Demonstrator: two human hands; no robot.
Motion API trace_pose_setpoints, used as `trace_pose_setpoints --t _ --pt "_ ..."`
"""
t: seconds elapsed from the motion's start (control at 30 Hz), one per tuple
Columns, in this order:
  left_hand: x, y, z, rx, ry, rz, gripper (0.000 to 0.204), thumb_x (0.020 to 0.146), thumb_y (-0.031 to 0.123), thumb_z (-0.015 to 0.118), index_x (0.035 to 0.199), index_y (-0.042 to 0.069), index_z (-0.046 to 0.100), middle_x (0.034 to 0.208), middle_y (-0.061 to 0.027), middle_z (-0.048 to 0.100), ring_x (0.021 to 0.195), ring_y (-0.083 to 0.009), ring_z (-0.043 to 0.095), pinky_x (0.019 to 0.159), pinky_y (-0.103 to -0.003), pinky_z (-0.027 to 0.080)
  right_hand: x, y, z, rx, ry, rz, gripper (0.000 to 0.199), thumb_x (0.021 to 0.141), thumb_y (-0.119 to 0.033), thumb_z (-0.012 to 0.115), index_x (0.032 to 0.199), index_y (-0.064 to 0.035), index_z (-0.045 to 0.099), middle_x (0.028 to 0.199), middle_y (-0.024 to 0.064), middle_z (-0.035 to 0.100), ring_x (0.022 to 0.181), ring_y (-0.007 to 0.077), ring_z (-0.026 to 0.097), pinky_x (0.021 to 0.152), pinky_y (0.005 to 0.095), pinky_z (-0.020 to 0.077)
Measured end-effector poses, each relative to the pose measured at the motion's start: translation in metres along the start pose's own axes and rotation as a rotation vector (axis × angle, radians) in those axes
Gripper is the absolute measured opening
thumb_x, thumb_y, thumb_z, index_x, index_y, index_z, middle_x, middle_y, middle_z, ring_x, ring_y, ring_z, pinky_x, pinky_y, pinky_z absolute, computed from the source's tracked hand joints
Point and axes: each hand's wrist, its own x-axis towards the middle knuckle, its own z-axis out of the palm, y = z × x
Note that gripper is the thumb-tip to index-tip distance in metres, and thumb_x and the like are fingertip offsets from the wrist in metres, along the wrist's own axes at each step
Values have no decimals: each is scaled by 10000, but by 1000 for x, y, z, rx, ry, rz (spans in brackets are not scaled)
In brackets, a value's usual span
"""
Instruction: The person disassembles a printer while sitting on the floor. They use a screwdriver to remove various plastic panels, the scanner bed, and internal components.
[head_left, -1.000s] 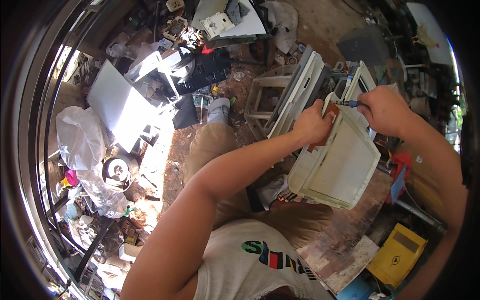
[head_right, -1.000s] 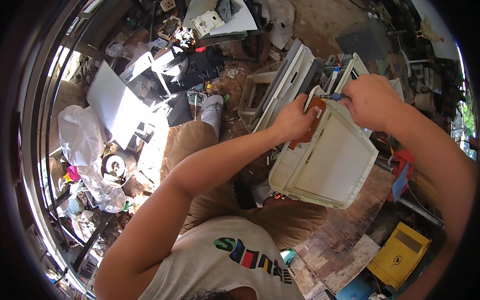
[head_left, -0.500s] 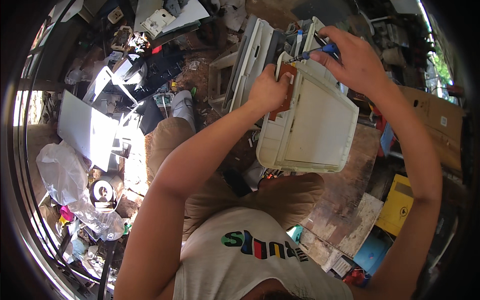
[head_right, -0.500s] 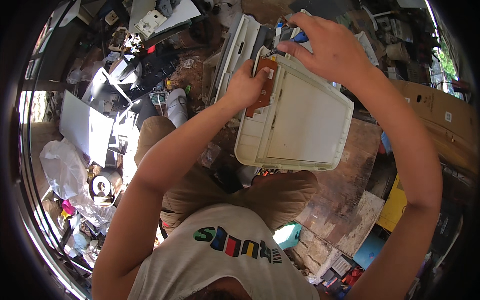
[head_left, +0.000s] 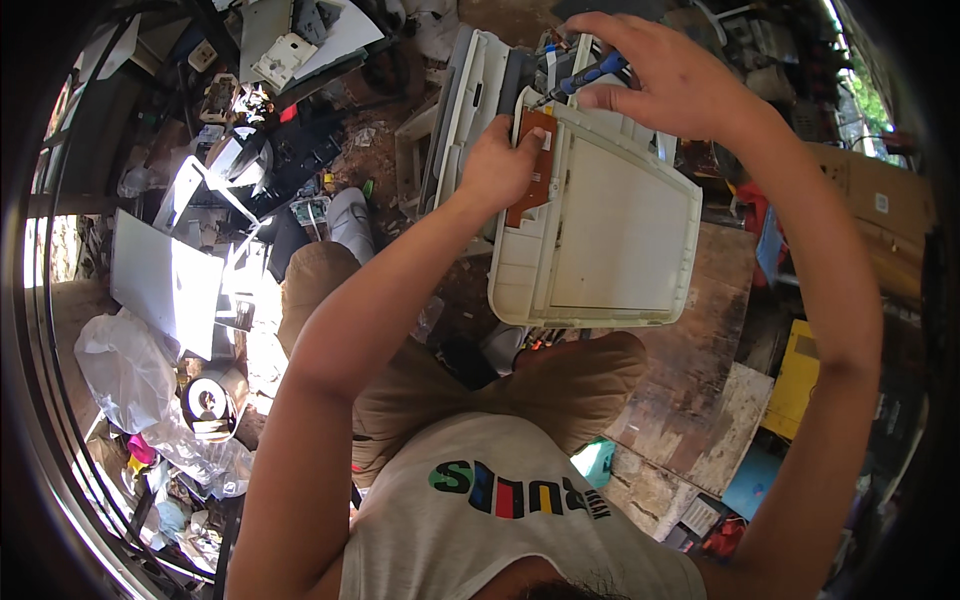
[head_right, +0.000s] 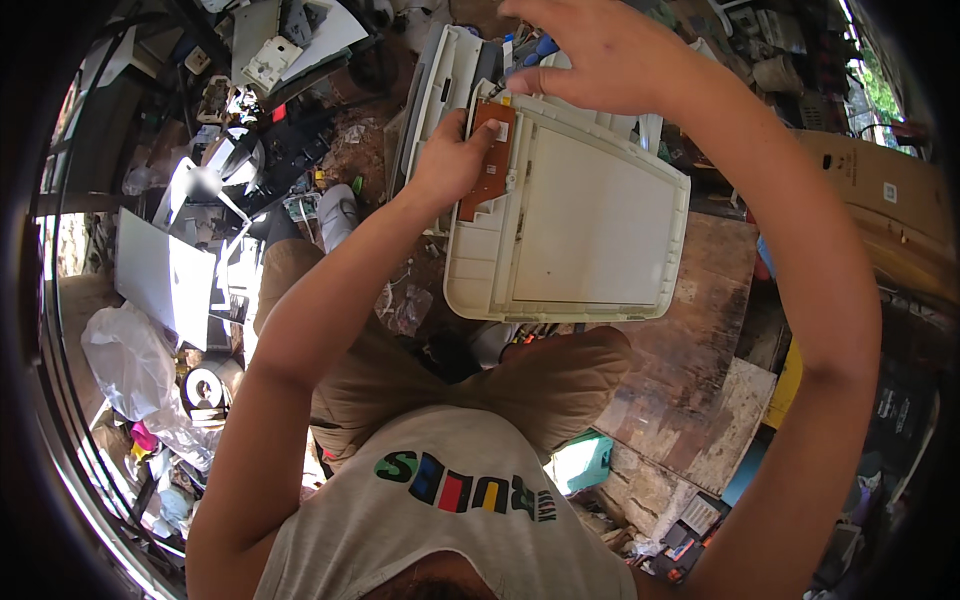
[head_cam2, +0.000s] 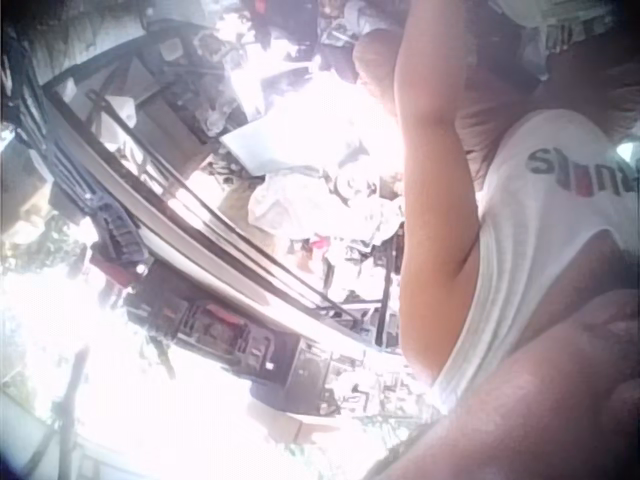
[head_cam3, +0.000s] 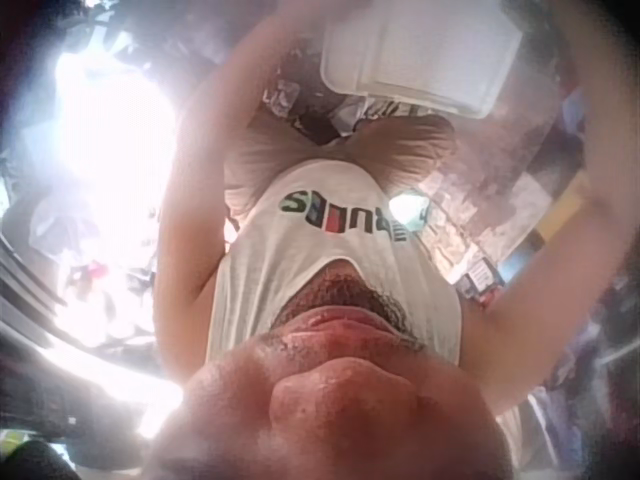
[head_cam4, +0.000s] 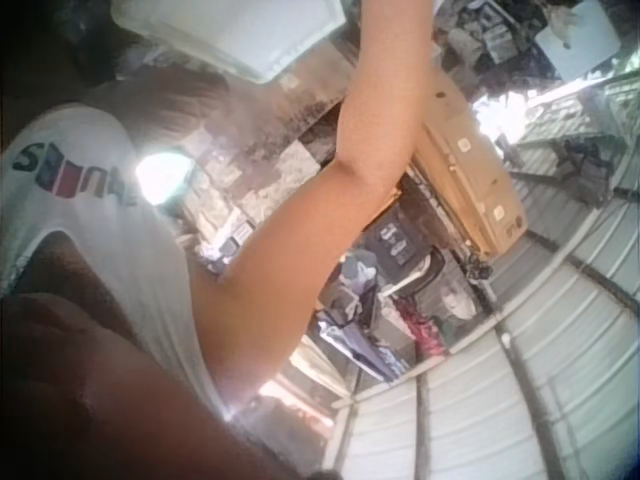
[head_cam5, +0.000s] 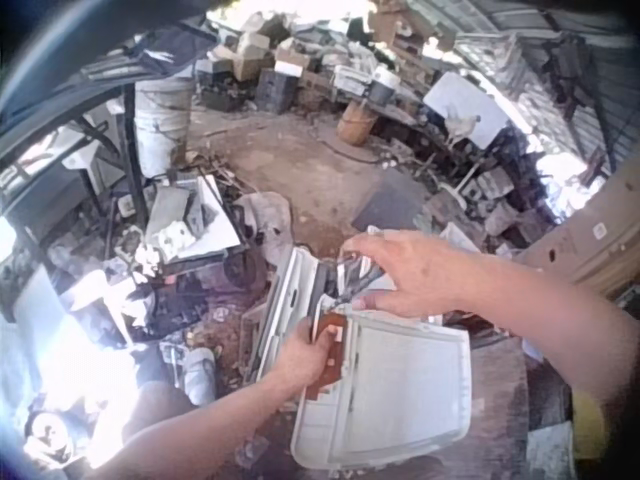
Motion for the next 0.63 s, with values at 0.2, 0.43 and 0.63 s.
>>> trace_pose_setpoints --t 0.2,0.43,0.63 --pt "-3 5 3 65 -5 19 422 964 392 594 1097 -8 582 944 -224 680 865 -342 694 772 -434 528 -10 23 26 69 256 -243 305 956 -210 623 1249 -132 583 893 120 643 815 292 630 741 404 493" --pt "-3 5 1 84 26 51 414 959 383 594 1071 -15 574 915 -238 679 851 -363 699 778 -448 530 -14 9 12 -52 21 219 299 940 -146 634 1235 -141 589 1002 120 641 860 296 629 781 393 496" --pt "-3 5 2 96 19 35 435 954 406 598 1089 -7 573 959 -238 688 886 -347 709 799 -451 534 -16 24 22 136 259 -307 413 1002 -349 595 1331 -104 547 1086 207 666 912 293 671 797 384 499"
